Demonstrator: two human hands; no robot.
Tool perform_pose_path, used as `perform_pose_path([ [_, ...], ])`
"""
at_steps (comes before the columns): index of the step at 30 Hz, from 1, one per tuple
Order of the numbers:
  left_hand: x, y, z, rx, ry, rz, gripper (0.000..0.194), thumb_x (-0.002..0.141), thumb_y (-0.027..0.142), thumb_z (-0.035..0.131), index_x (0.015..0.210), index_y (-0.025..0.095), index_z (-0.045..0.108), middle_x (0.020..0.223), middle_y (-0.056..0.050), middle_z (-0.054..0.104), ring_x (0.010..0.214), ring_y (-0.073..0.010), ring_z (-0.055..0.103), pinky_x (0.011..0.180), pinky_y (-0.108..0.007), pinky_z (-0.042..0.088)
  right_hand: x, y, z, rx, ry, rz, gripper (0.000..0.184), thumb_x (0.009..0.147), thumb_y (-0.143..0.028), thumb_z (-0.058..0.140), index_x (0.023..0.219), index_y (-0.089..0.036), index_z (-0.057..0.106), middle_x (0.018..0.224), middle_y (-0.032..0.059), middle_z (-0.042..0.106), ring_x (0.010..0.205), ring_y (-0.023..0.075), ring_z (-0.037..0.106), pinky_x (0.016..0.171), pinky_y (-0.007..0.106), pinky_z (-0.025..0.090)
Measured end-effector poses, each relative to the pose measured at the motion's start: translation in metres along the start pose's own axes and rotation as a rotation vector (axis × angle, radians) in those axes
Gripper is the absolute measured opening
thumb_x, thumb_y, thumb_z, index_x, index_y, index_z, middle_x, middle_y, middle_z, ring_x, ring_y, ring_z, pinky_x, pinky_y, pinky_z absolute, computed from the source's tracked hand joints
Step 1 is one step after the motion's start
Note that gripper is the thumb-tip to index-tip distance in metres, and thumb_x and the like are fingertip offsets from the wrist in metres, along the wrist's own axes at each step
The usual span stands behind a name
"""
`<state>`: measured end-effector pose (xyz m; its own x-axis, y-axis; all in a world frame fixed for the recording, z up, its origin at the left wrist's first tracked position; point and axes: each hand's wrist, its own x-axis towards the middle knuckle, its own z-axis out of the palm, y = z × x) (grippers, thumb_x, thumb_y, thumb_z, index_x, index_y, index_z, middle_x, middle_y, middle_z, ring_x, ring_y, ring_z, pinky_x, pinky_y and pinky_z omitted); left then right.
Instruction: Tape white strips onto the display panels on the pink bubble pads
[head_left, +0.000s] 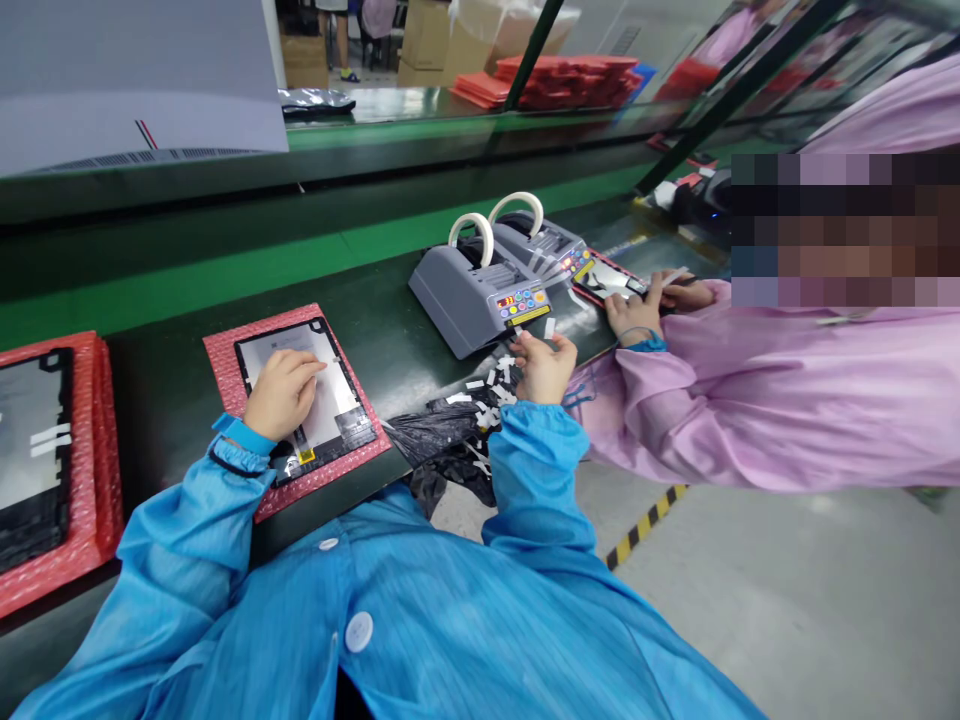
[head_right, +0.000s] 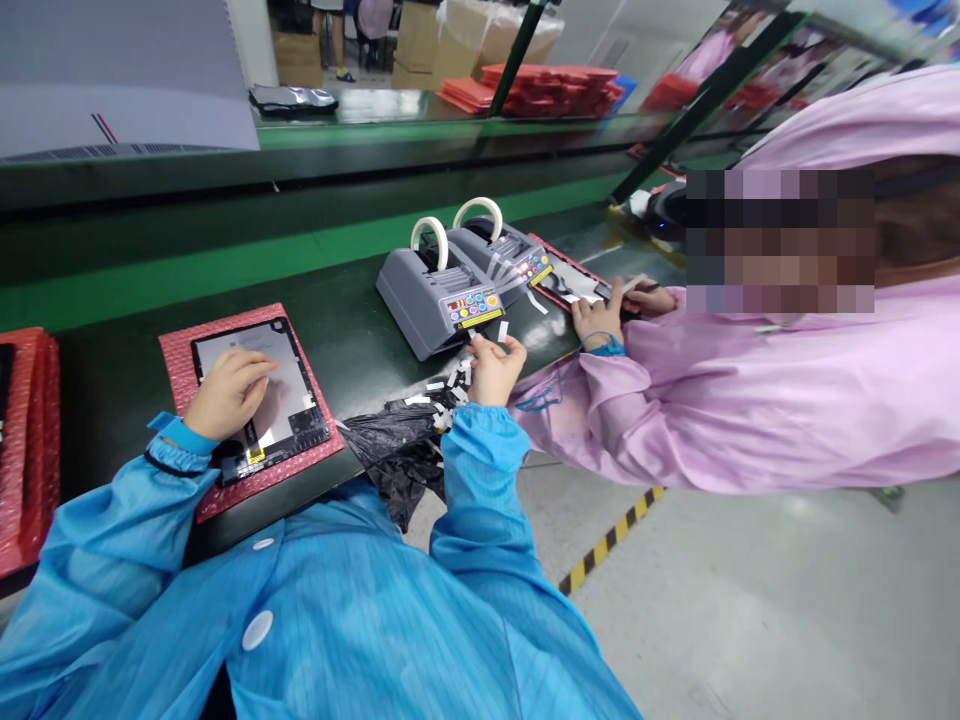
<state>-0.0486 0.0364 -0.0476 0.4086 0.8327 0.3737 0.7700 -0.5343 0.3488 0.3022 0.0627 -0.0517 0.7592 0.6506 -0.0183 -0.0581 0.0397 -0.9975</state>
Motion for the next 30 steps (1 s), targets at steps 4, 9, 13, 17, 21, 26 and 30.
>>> perform_pose_path([
  [4,0.003,0.002,0.002,-0.021,-0.037,0.002,0.032,0.086,0.021,0.037,0.096,0.019,0.068,0.099,-0.009,0.066,0.096,-0.0239,0.054,0.092,-0.045,0.043,-0.006,-0.006,-0.002,-0.041,0.019,-0.076,0.045,0.062,-0.023,0.063,0.088,-0.025,0.027,0.067,-0.0081,0.055,0.058,0.0094,0.055,0.054,0.021,0.04],
  [9,0.012,0.021,0.0,-0.161,-0.06,-0.007,0.029,0.089,0.029,0.042,0.1,0.018,0.066,0.102,-0.009,0.067,0.098,-0.0227,0.056,0.093,-0.043,0.043,-0.055,-0.024,-0.001,-0.162,-0.228,-0.347,0.044,0.067,-0.03,0.062,0.094,-0.025,0.028,0.071,-0.0068,0.054,0.064,0.0108,0.056,0.066,0.028,0.044],
  [13,0.022,0.046,-0.005,-0.349,-0.073,-0.059,0.028,0.087,0.039,0.051,0.097,0.018,0.065,0.097,-0.007,0.068,0.093,-0.0195,0.06,0.088,-0.036,0.045,-0.106,-0.031,0.023,-0.126,-0.712,-0.235,0.048,0.066,-0.033,0.067,0.097,-0.026,0.032,0.07,-0.007,0.054,0.062,0.0119,0.056,0.063,0.029,0.044],
  [17,0.022,0.051,-0.009,-0.434,-0.094,-0.116,0.023,0.085,0.037,0.055,0.076,0.017,0.062,0.079,-0.004,0.066,0.079,-0.0161,0.059,0.079,-0.031,0.046,-0.135,-0.027,0.052,-0.118,-0.974,-0.168,0.046,0.067,-0.034,0.068,0.097,-0.025,0.034,0.068,-0.0078,0.053,0.057,0.0106,0.055,0.058,0.027,0.043],
  [21,0.012,0.041,-0.011,-0.43,-0.092,-0.215,0.021,0.084,0.029,0.054,0.067,0.017,0.055,0.072,-0.002,0.063,0.072,-0.0142,0.057,0.073,-0.028,0.045,-0.137,-0.022,0.065,-0.131,-1.045,-0.13,0.047,0.067,-0.035,0.069,0.097,-0.025,0.034,0.072,-0.0065,0.058,0.062,0.0114,0.058,0.061,0.028,0.045],
  [26,0.006,0.034,-0.009,-0.452,-0.059,-0.313,0.02,0.083,0.03,0.055,0.067,0.017,0.055,0.07,-0.001,0.061,0.067,-0.0131,0.055,0.069,-0.027,0.044,-0.133,-0.018,0.068,-0.13,-0.991,-0.064,0.051,0.063,-0.04,0.071,0.094,-0.025,0.034,0.074,-0.0049,0.06,0.066,0.0124,0.06,0.061,0.028,0.046],
  [30,0.005,0.034,-0.005,-0.483,-0.054,-0.341,0.019,0.082,0.029,0.055,0.067,0.017,0.055,0.07,0.0,0.061,0.067,-0.013,0.054,0.068,-0.026,0.044,-0.137,-0.013,0.071,-0.108,-1.032,-0.018,0.05,0.062,-0.037,0.07,0.093,-0.025,0.032,0.066,-0.0078,0.058,0.059,0.0109,0.057,0.058,0.026,0.044],
])
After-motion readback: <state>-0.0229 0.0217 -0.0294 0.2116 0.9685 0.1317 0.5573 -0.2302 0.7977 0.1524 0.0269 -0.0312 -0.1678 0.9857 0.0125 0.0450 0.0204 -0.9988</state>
